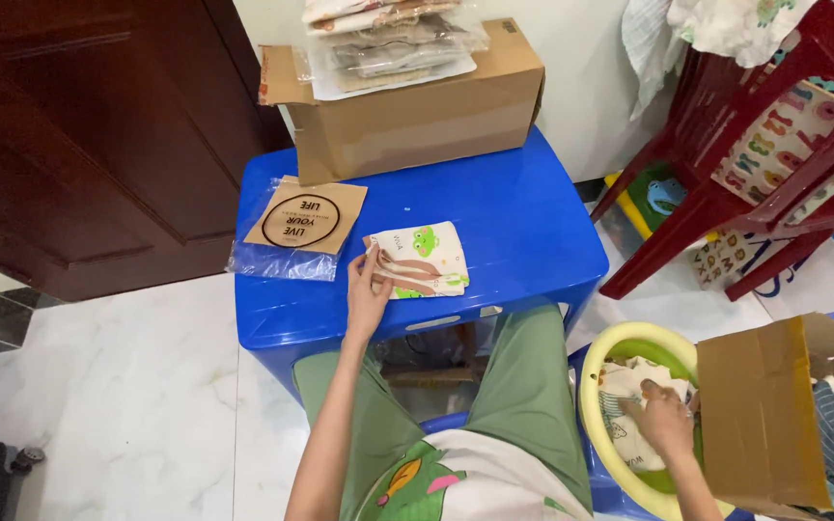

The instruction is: Folding baby clothes and placing them into plastic bags with cardboard inserts

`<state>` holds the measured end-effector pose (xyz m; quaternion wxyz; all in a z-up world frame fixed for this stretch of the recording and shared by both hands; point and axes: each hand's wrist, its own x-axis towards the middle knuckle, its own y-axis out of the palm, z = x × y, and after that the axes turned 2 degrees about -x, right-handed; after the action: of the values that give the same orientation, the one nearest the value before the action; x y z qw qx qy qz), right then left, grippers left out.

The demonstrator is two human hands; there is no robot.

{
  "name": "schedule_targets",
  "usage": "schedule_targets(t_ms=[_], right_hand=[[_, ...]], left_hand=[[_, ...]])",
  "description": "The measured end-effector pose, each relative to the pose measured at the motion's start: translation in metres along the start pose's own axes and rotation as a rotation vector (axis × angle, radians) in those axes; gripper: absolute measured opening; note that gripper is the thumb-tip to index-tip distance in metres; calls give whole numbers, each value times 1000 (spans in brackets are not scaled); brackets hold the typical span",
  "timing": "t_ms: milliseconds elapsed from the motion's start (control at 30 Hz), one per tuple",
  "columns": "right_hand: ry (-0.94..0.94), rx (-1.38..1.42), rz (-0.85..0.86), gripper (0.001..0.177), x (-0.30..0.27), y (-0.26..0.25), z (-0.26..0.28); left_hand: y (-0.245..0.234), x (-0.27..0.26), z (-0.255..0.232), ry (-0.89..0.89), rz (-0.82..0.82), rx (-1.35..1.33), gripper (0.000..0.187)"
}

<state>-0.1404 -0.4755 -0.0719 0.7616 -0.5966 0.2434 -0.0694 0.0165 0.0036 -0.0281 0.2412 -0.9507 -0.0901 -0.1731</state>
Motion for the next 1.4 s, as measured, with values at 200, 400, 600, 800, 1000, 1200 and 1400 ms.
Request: schedule_targets(t_ms=[200, 400, 600, 800, 1000, 1200, 1400], right_hand=[[-58, -91, -109, 35, 11, 62, -17], [273, 341, 112, 38, -1, 4, 12], [62, 195, 94, 61, 39, 36, -53], [100, 172, 51, 59, 20, -3, -36], [31, 346, -134, 39, 26, -23, -58], [125, 775, -173, 21, -29, -121, 12], [44, 1208, -41, 21, -38, -211, 74]], left_hand=[[-14, 5, -27, -176, 13, -25, 29], [-11, 5, -16, -132, -124, -82, 8], [-14, 2, -15, -285, -285, -381, 11], [-12, 2, -15, -195, -185, -266, 11], [-14, 3, -20, -61, -118, -68, 30], [-13, 2, -23, -78, -99, -70, 25], [-15, 2, -30, -84, -72, -63, 22]])
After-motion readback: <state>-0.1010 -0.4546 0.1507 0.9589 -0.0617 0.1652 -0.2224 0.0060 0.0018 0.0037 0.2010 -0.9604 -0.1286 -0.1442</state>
